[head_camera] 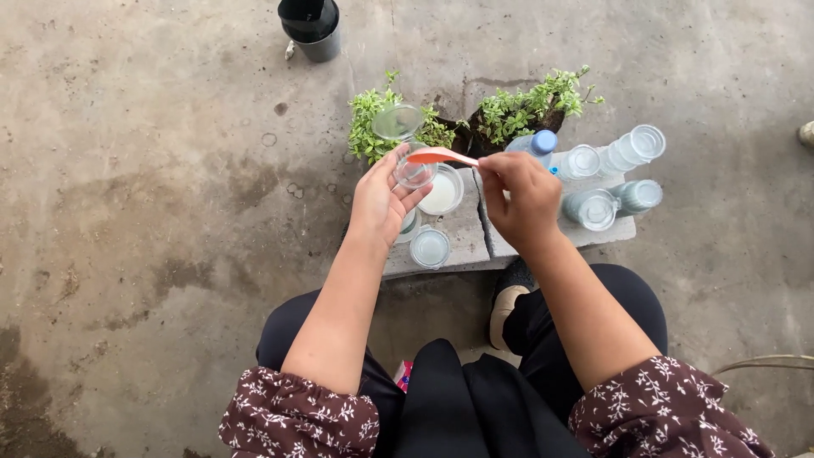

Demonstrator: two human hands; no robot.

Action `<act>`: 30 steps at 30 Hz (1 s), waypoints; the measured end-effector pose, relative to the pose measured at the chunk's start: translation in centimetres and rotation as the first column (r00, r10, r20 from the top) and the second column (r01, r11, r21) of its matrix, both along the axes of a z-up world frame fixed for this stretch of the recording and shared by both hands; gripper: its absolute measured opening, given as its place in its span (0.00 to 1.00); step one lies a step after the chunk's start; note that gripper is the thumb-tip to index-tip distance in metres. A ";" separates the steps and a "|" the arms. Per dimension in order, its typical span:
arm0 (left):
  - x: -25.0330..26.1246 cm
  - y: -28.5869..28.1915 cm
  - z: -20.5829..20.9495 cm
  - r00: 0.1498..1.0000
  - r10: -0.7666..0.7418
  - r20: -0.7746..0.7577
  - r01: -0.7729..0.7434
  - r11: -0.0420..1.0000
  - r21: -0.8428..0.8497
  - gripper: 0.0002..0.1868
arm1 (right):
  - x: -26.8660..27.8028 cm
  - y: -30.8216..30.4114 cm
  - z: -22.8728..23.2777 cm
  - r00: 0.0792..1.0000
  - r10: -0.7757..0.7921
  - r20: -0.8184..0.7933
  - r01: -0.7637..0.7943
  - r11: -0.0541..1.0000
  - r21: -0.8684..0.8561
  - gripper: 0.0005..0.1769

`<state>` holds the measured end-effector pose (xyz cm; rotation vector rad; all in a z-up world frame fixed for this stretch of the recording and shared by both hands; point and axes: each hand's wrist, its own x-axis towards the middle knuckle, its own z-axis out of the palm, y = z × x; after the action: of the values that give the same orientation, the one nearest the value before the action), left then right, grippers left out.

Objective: Using a small spoon to transfer a white powdered substance into multiple small plastic cups arranged on a cinder block.

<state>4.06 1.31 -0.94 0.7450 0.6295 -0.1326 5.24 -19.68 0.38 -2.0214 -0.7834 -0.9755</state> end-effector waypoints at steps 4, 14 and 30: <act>0.2 -0.1 -0.5 1.000 -0.003 -0.001 0.003 1.000 0.000 0.16 | -0.5 0.4 0.1 0.984 0.032 -0.175 -0.010 0.992 0.124 0.03; 0.7 0.9 -1.2 0.998 0.062 -0.012 -0.062 0.998 -0.002 0.17 | 0.9 -1.8 -3.5 0.546 0.051 -0.836 0.352 0.892 0.284 0.03; 0.9 0.8 -0.5 0.996 0.089 -0.013 -0.090 0.995 -0.041 0.15 | -2.2 0.3 -15.2 0.153 0.024 -0.988 0.475 0.875 0.095 0.19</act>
<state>5.01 2.14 -1.40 0.6750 0.6678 -0.0673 3.08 -19.42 -14.85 -1.8655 0.4897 0.2394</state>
